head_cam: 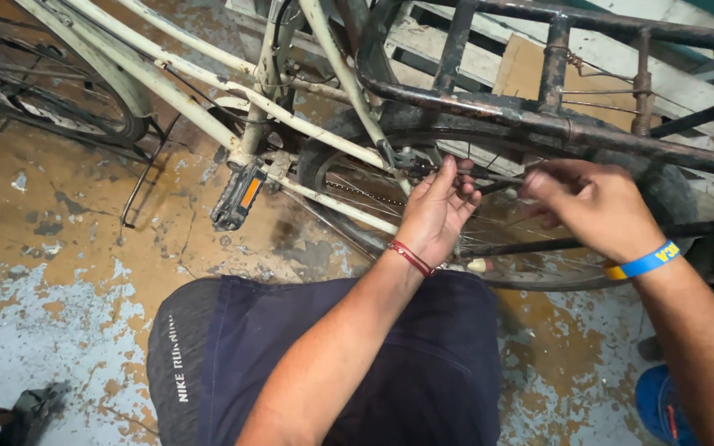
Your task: Adjusting the rear brake mechanism of a bicycle using a small wrench to calibrate tension.
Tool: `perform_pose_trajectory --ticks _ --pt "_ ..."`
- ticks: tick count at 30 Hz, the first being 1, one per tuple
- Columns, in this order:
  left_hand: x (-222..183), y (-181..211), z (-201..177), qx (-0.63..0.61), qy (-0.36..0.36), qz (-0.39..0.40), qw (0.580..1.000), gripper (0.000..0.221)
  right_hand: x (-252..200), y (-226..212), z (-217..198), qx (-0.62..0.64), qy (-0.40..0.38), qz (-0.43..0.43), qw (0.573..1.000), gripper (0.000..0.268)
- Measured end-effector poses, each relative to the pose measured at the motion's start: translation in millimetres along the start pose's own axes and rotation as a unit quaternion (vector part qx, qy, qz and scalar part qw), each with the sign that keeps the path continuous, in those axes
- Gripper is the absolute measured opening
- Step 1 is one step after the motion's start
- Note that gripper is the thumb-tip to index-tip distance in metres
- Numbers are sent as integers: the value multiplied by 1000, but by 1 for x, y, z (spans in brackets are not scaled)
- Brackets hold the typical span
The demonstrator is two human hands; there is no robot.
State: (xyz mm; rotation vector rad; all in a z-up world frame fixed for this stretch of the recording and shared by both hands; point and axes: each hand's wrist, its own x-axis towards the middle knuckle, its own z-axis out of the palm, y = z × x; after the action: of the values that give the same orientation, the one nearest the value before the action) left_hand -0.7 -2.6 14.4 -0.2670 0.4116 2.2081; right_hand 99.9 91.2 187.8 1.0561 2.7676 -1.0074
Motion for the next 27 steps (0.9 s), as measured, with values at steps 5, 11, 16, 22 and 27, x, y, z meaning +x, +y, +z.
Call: perform_pose_trajectory --ticks 5,11,16,22,27 --pt "3 -1 -4 29 -11 5 999 31 23 16 3 230 -64 136 962 35" --pt "-3 1 3 31 21 0 999 31 15 -5 2 161 4 28 987 24" --pt "0 -1 0 31 9 3 999 30 10 19 -2 -246 127 -444 852 31" --pt "1 -1 -3 15 -14 10 1000 30 5 14 2 -218 163 -463 843 43" --pt "11 -5 -14 46 -4 -1 999 31 2 -5 15 216 -81 80 970 83"
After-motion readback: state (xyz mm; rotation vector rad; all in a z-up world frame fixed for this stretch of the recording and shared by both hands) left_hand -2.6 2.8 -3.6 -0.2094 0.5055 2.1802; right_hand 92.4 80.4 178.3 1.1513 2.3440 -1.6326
